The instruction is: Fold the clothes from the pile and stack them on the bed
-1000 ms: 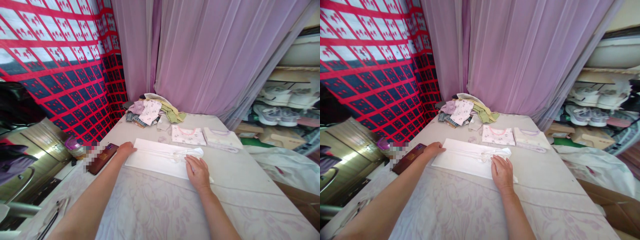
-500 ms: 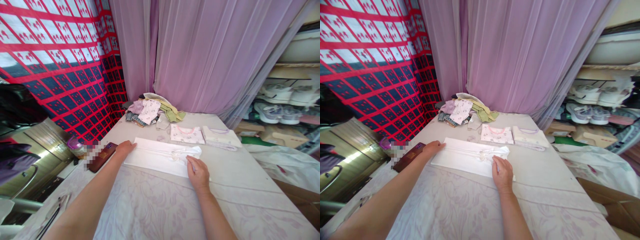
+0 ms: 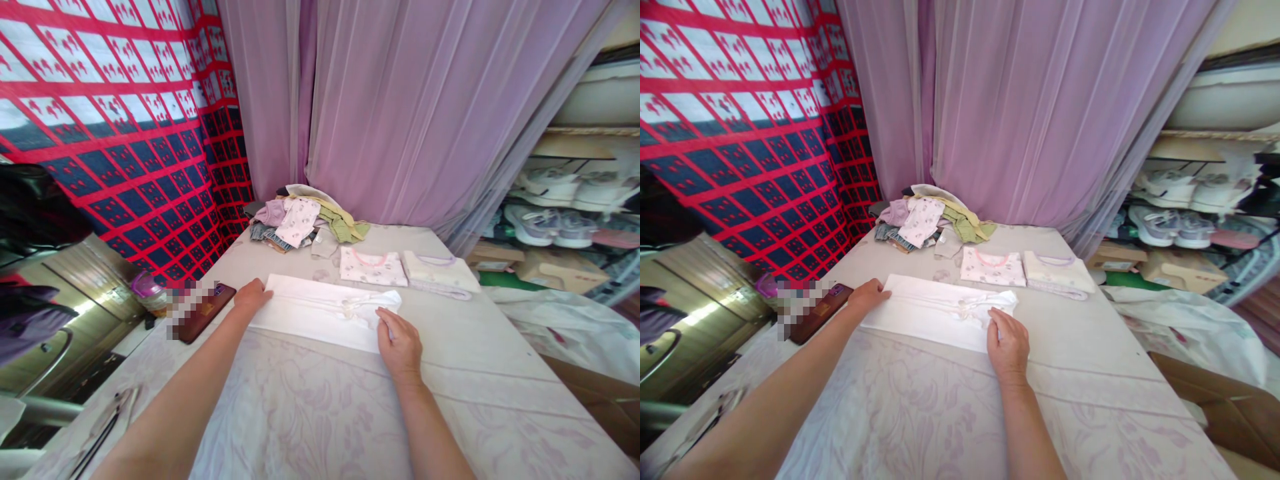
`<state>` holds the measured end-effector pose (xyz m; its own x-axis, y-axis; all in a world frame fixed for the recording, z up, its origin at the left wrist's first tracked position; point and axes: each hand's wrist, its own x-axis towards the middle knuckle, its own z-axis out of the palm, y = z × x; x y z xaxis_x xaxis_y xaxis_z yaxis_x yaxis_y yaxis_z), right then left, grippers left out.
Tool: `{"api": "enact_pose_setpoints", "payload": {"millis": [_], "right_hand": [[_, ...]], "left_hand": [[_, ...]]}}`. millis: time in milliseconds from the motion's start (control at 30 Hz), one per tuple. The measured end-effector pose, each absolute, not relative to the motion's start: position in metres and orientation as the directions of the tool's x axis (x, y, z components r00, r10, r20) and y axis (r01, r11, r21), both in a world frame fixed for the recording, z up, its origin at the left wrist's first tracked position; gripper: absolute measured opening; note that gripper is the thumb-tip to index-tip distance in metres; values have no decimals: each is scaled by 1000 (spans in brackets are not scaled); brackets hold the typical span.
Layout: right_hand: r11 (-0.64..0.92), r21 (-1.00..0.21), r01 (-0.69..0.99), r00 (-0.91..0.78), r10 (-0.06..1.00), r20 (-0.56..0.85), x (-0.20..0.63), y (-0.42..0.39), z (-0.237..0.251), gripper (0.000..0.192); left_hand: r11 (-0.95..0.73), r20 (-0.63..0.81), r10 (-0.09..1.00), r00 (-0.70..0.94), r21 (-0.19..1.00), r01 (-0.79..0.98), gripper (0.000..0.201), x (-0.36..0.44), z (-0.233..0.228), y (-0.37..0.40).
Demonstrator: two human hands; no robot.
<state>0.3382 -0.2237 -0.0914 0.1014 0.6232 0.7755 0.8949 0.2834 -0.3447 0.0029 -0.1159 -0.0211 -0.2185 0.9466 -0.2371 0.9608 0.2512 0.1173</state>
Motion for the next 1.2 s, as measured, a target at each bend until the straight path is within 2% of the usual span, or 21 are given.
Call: {"api": "enact_pose_setpoints", "payload": {"millis": [100,233,367,533,733,833,1067,1200], "right_hand": [[286,-348,893,97,633,768,337,-223,-94,26],[307,-373,875,101,640,762,336,-222,-96,27],[315,-399,861,119,639,760,337,-222,-97,26],[313,-391,865,107,647,755,337,-222,-96,27],[300,-397,867,117,652,749,336,-222,-97,28],[301,-400,866,120,650,750,336,-222,-97,28],[299,-419,857,142,645,751,335,-222,-95,28],[303,-417,857,137,647,750,334,-223,-94,28]], "left_hand": [[259,-286,933,-216,119,959,39,-2,-18,-109],[235,-301,935,-189,126,964,31,-4,-16,-105],[196,-215,963,-162,145,970,25,4,-20,-115],[192,-111,978,-176,150,970,29,17,-28,-130],[275,-174,954,-245,176,945,39,12,-27,-119],[272,-201,952,-231,202,941,37,8,-22,-112],[132,-76,990,-116,275,952,32,44,3,-121],[4,-24,1000,2,266,964,32,79,11,-128]]}}
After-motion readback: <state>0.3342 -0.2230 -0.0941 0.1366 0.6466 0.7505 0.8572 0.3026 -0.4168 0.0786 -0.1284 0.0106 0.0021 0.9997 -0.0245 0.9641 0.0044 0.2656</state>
